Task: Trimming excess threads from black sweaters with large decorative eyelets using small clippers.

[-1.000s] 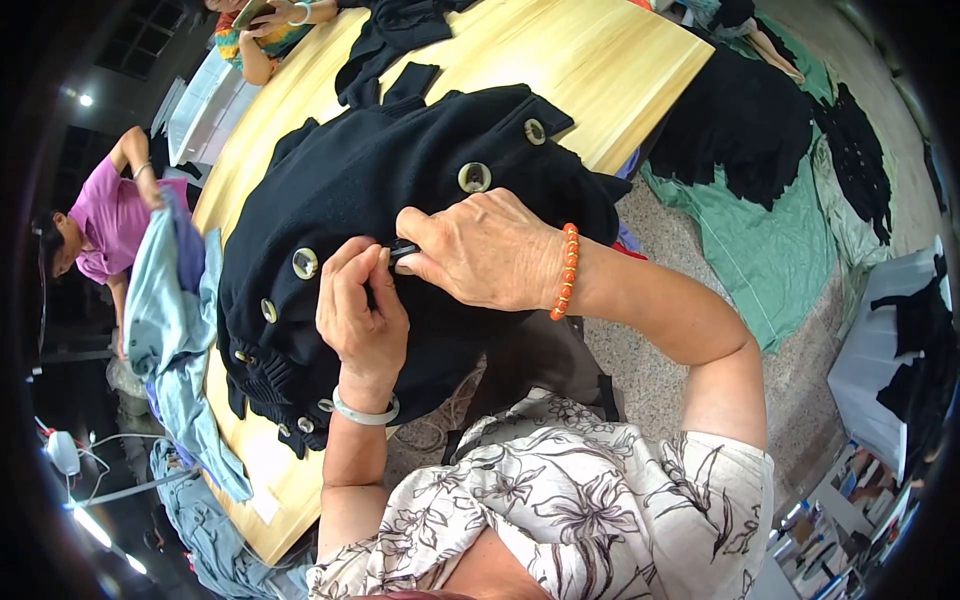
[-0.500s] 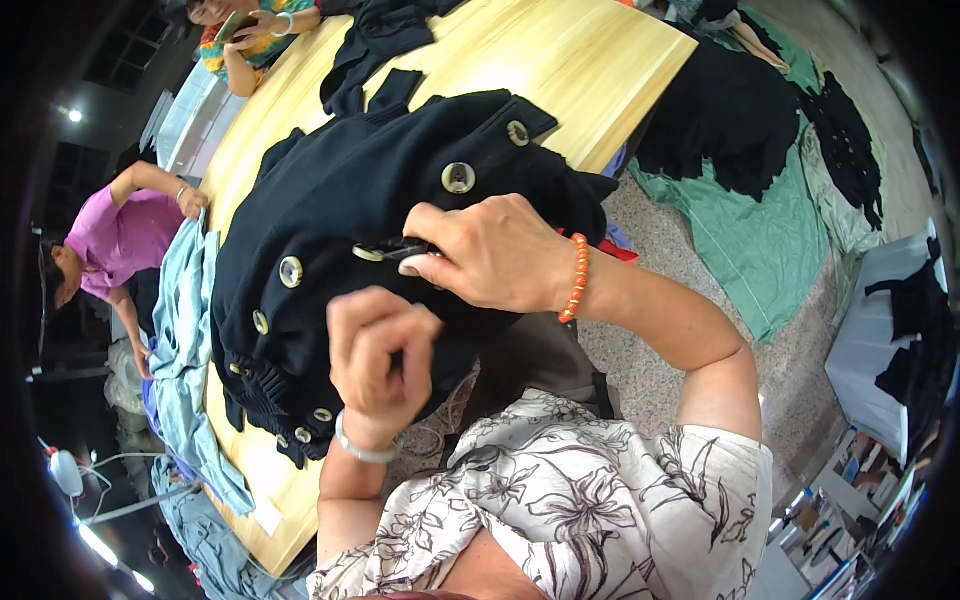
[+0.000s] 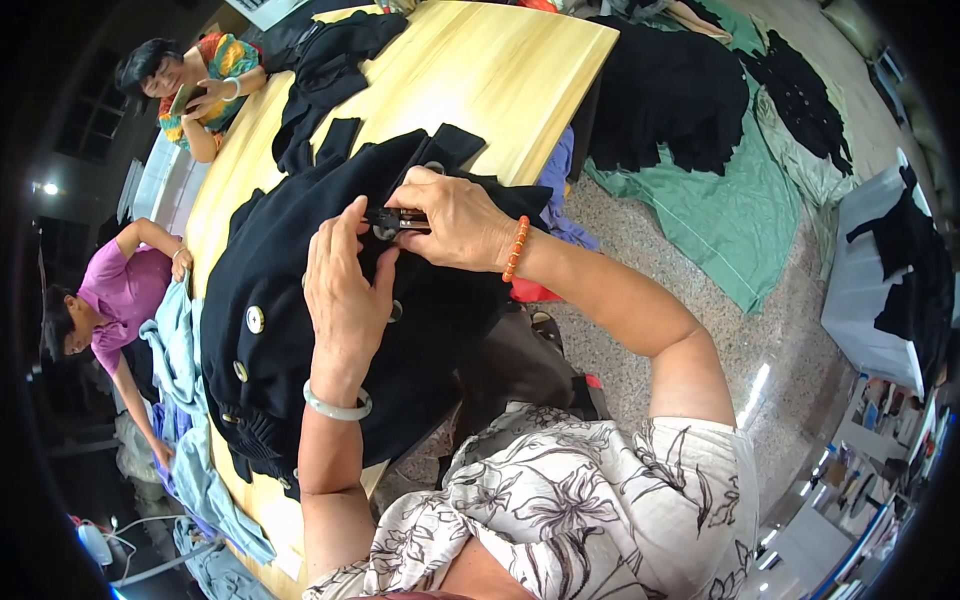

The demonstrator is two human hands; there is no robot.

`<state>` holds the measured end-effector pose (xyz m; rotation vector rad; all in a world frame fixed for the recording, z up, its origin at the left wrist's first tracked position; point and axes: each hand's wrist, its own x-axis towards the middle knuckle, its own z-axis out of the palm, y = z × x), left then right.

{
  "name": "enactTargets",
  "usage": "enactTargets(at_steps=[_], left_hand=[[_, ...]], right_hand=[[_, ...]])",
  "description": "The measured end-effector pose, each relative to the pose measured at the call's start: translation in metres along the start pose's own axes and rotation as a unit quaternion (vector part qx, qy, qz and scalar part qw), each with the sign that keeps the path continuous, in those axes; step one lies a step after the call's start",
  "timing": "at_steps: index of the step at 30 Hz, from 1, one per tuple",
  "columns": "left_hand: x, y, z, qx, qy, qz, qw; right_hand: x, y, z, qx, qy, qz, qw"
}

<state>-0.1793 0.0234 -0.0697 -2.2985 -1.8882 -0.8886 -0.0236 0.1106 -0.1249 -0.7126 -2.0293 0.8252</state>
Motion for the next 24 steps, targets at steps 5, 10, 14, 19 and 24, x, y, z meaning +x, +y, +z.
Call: enactTargets(at_steps=[5, 10, 14, 19, 24], left_hand=[[-0.007, -0.002, 0.004, 0.016, 0.022, 0.017, 0.999], [-0.006, 0.003, 0.006, -0.011, 0.051, -0.024, 0.998], [-0.002, 0.005, 0.005, 0.025, 0.004, -0.012, 1.0], [0.001, 0.01, 0.005, 0.067, 0.003, 0.002, 0.998], [-0.004, 0.004, 0.004, 0.026, 0.029, 0.002, 0.999]], right_hand=[[-0.008, 0.008, -0.003, 0.103, 0.008, 0.017, 0.995], [-0.012, 0.006, 0.003, 0.192, 0.015, 0.045, 0.98], [-0.017, 0.007, 0.002, 0.235, 0.039, 0.055, 0.97], [-0.02, 0.004, 0.001, 0.329, 0.033, 0.097, 0.939], [-0.027, 0.005, -0.017, 0.288, 0.047, 0.159, 0.943]])
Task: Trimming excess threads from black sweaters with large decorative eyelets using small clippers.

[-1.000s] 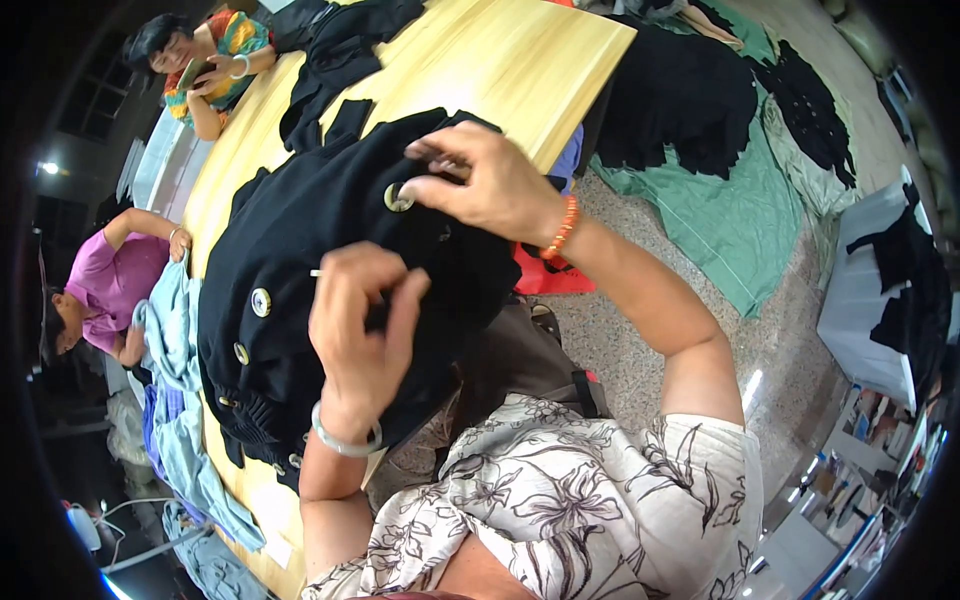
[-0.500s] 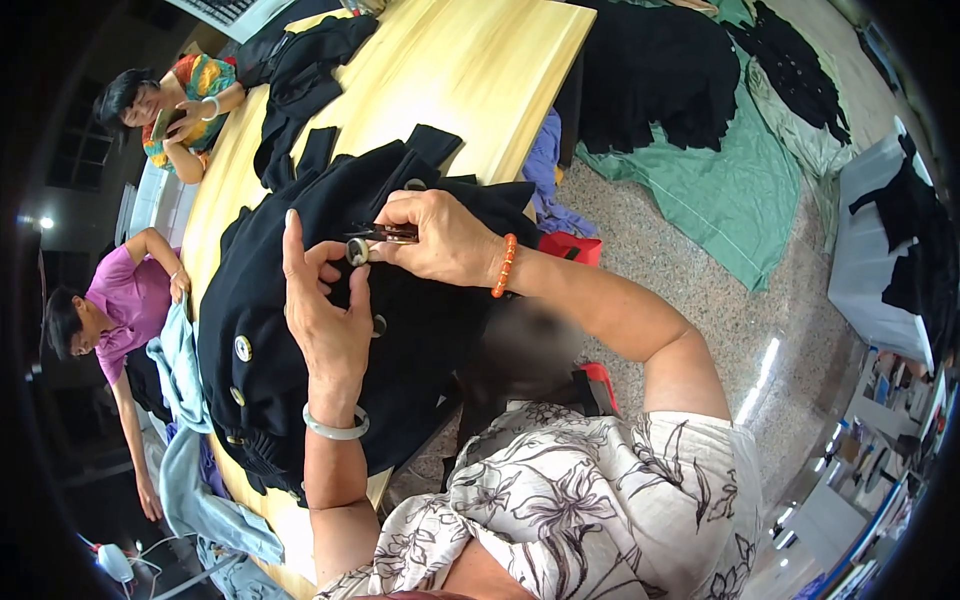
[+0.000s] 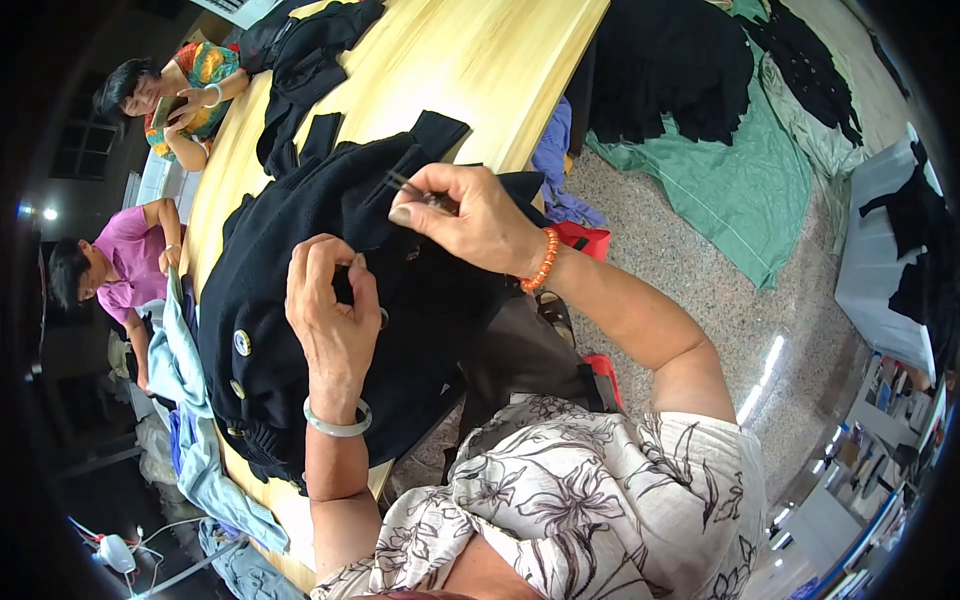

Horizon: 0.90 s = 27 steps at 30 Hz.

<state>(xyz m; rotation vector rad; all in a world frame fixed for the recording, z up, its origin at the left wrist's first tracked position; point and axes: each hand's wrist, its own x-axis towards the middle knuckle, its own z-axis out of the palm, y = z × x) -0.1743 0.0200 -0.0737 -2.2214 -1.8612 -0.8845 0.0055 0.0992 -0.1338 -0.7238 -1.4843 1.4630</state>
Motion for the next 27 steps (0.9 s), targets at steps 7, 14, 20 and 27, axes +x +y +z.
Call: enactTargets(at_steps=[7, 14, 20, 27], left_hand=[[0.0, 0.003, 0.001, -0.043, 0.042, 0.012, 0.998], [0.006, 0.006, 0.004, -0.028, 0.045, 0.015, 0.998], [0.016, 0.016, 0.004, 0.025, 0.068, 0.058, 0.996], [0.033, 0.032, 0.028, -0.153, 0.04, 0.039, 0.987]], right_hand=[[0.004, 0.018, -0.026, -0.043, 0.11, 0.047, 0.992], [0.026, 0.011, -0.028, 0.117, -0.032, 0.158, 0.98], [0.025, -0.008, -0.037, 0.168, 0.029, 0.091, 0.981], [0.009, -0.037, -0.024, 0.027, 0.063, 0.01, 0.998]])
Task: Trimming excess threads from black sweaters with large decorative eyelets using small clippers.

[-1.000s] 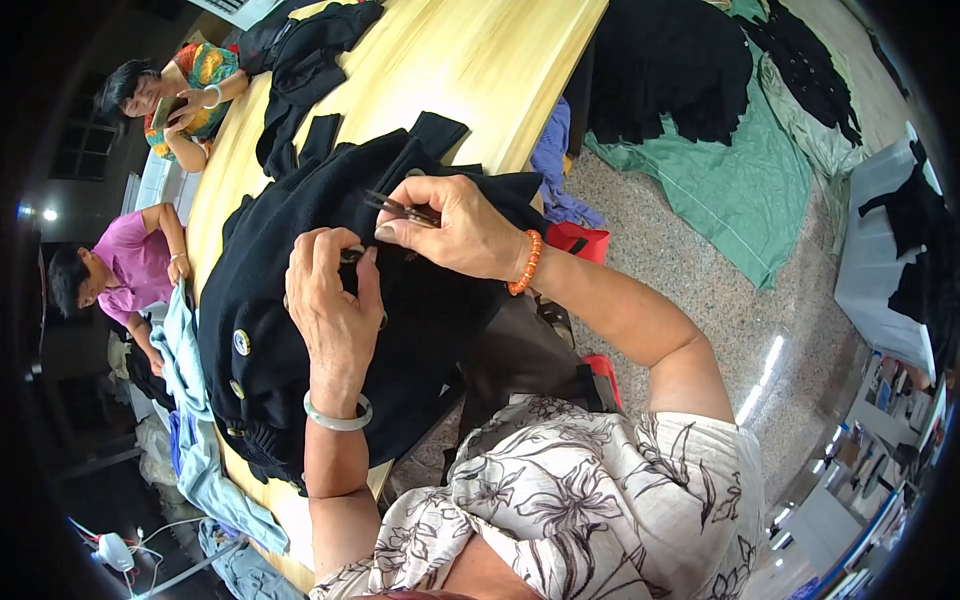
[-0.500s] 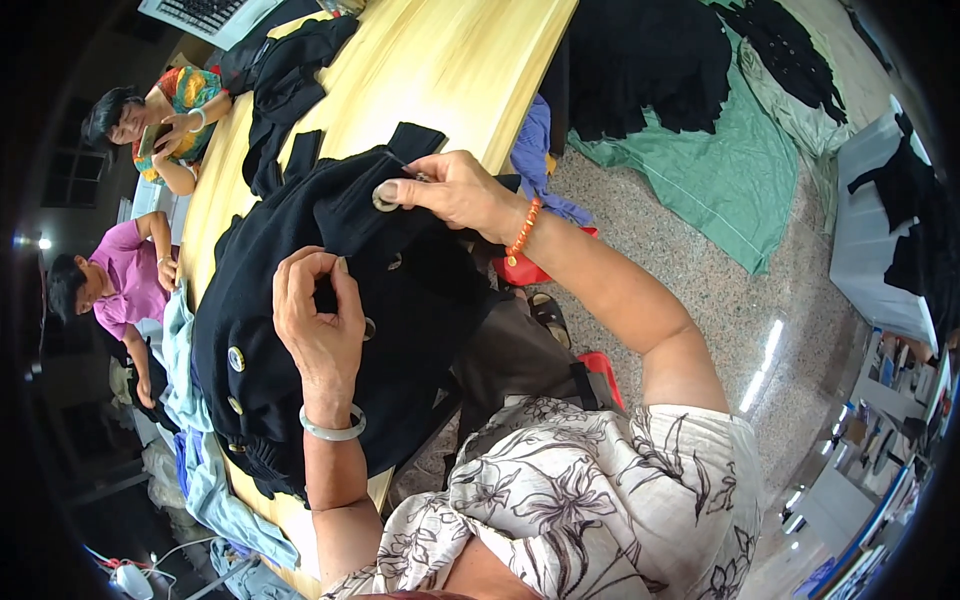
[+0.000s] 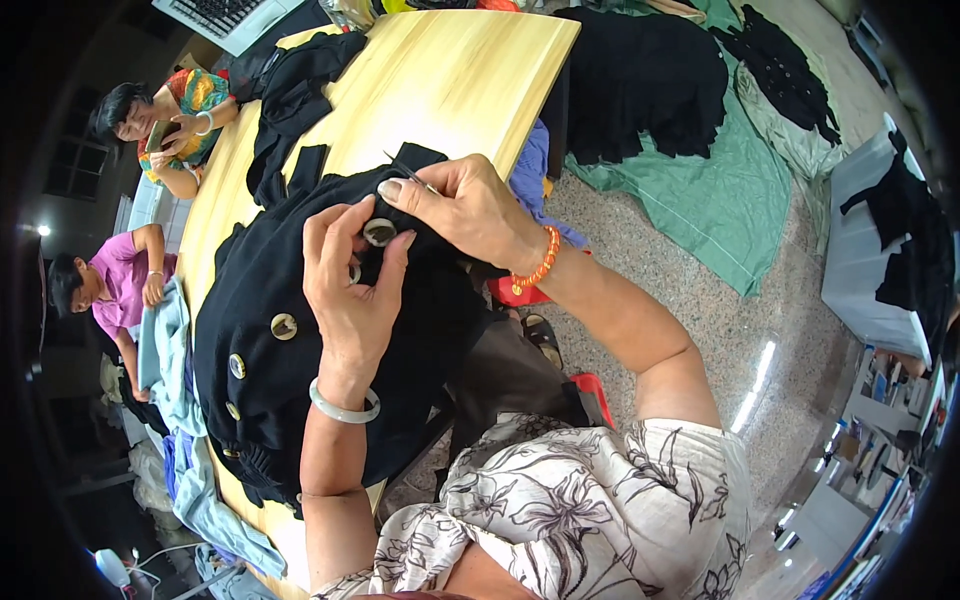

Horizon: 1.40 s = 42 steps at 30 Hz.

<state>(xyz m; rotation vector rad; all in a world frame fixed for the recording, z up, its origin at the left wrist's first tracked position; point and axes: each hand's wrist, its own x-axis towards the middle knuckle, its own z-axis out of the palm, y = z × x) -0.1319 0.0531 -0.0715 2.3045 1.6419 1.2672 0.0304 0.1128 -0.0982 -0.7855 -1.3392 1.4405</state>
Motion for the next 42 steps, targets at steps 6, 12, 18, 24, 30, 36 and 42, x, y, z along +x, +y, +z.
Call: enactTargets(at_steps=[6, 12, 18, 24, 30, 36, 42], left_hand=[[-0.007, -0.004, 0.01, -0.106, 0.085, 0.013, 0.991], [-0.01, -0.004, 0.015, -0.13, 0.089, 0.065, 0.985], [-0.02, -0.013, 0.012, -0.069, 0.09, 0.034, 0.993], [-0.025, -0.004, 0.01, -0.122, 0.042, -0.083, 0.988], [-0.047, -0.001, -0.007, -0.384, -0.038, -0.247, 0.889], [-0.055, -0.007, 0.005, -0.31, 0.088, -0.156, 0.934], [-0.034, -0.004, 0.015, -0.224, 0.121, -0.089, 0.963]], right_hand=[[-0.001, 0.001, 0.003, 0.021, 0.015, 0.027, 0.999], [-0.012, 0.003, 0.0, 0.095, 0.02, 0.073, 0.993], [-0.011, 0.007, 0.009, 0.11, 0.02, 0.07, 0.991], [-0.013, 0.001, 0.01, 0.083, 0.028, 0.088, 0.992], [-0.005, 0.002, 0.017, 0.133, 0.047, 0.108, 0.984], [-0.006, 0.0, 0.02, 0.159, 0.036, 0.123, 0.979], [-0.013, -0.004, 0.024, 0.176, 0.048, 0.128, 0.975]])
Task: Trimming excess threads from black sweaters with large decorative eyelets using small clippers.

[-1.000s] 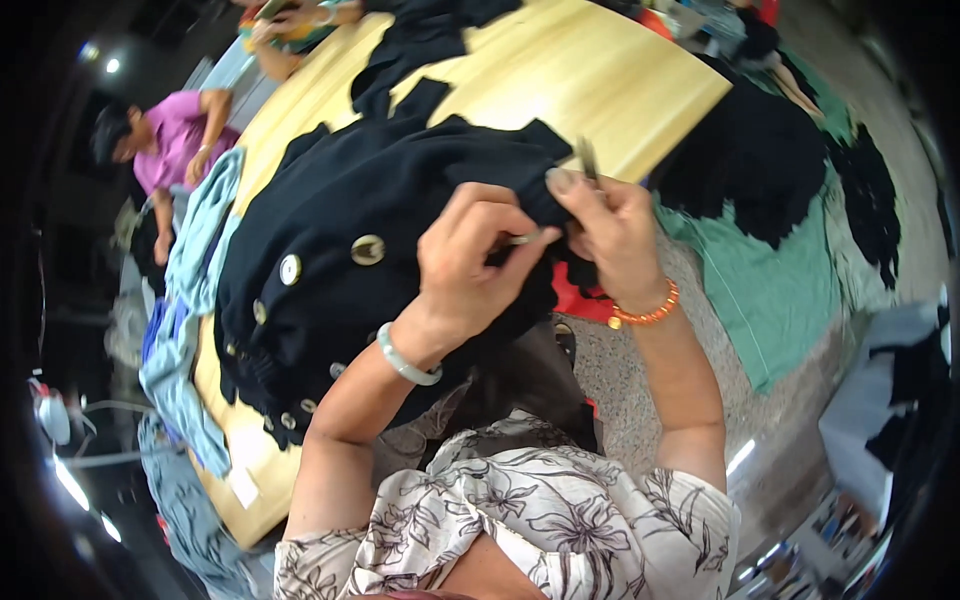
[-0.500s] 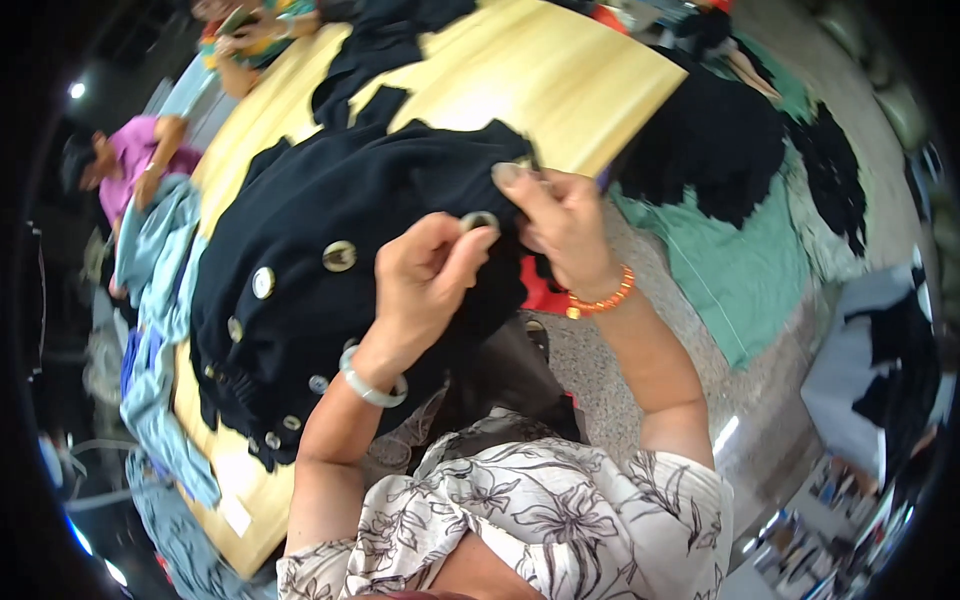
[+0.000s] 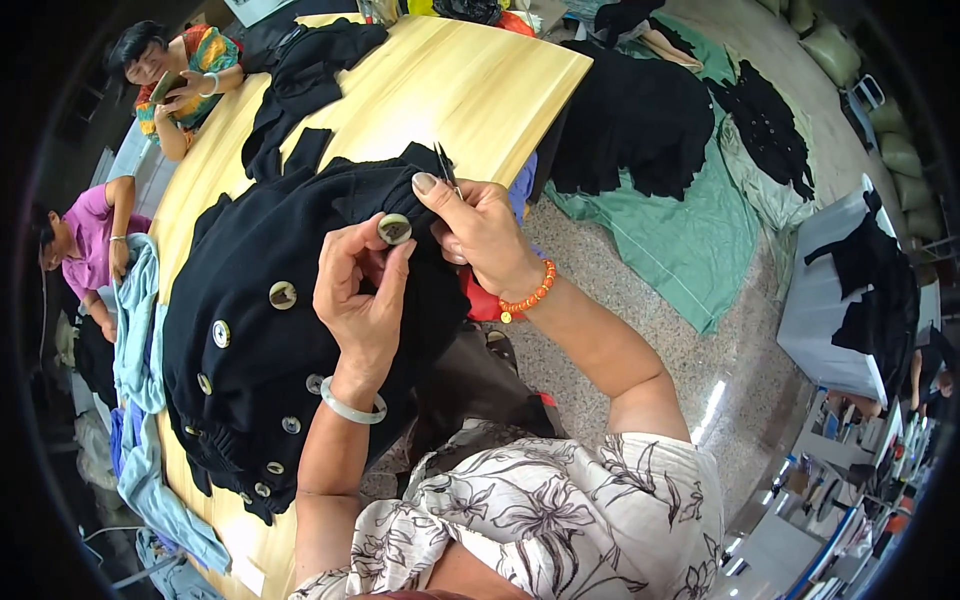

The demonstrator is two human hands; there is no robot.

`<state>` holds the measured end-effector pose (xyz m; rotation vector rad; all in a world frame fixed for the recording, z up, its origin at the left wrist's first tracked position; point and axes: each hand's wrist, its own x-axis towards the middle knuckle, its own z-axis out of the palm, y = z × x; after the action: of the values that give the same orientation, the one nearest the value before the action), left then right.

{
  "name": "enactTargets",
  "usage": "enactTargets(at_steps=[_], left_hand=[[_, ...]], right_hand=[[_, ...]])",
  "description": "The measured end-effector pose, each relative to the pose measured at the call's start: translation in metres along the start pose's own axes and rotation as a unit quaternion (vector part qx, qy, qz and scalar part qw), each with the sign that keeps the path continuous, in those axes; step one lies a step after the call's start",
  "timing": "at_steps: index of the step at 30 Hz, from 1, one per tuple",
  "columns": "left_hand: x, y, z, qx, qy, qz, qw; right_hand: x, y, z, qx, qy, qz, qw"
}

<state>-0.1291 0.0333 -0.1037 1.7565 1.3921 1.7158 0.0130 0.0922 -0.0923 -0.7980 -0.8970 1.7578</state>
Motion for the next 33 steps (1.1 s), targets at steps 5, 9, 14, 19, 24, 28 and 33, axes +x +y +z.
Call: enactTargets(at_steps=[5, 9, 14, 19, 24, 28, 33], left_hand=[[0.002, -0.004, 0.011, -0.035, 0.035, -0.005, 0.999], [0.001, -0.011, 0.017, -0.092, 0.064, -0.038, 0.993], [0.003, -0.014, 0.016, -0.053, 0.075, 0.017, 0.996], [0.007, -0.016, 0.011, 0.076, 0.053, 0.131, 0.987], [0.009, -0.005, 0.01, 0.093, 0.047, 0.083, 0.991], [0.006, -0.008, 0.005, -0.021, 0.007, -0.028, 0.999], [-0.008, 0.013, -0.009, -0.109, -0.071, -0.079, 0.988]], right_hand=[[0.0, 0.011, -0.007, 0.057, -0.005, 0.012, 0.998], [0.0, 0.017, -0.002, 0.077, 0.024, 0.011, 0.997], [0.0, 0.022, -0.001, 0.088, 0.02, -0.001, 0.996], [0.0, 0.022, 0.003, 0.068, 0.06, 0.004, 0.996], [0.0, 0.024, -0.001, 0.052, 0.053, 0.009, 0.997], [0.003, 0.018, 0.0, 0.043, 0.05, 0.004, 0.998], [0.013, 0.018, -0.018, 0.069, 0.018, 0.005, 0.997]])
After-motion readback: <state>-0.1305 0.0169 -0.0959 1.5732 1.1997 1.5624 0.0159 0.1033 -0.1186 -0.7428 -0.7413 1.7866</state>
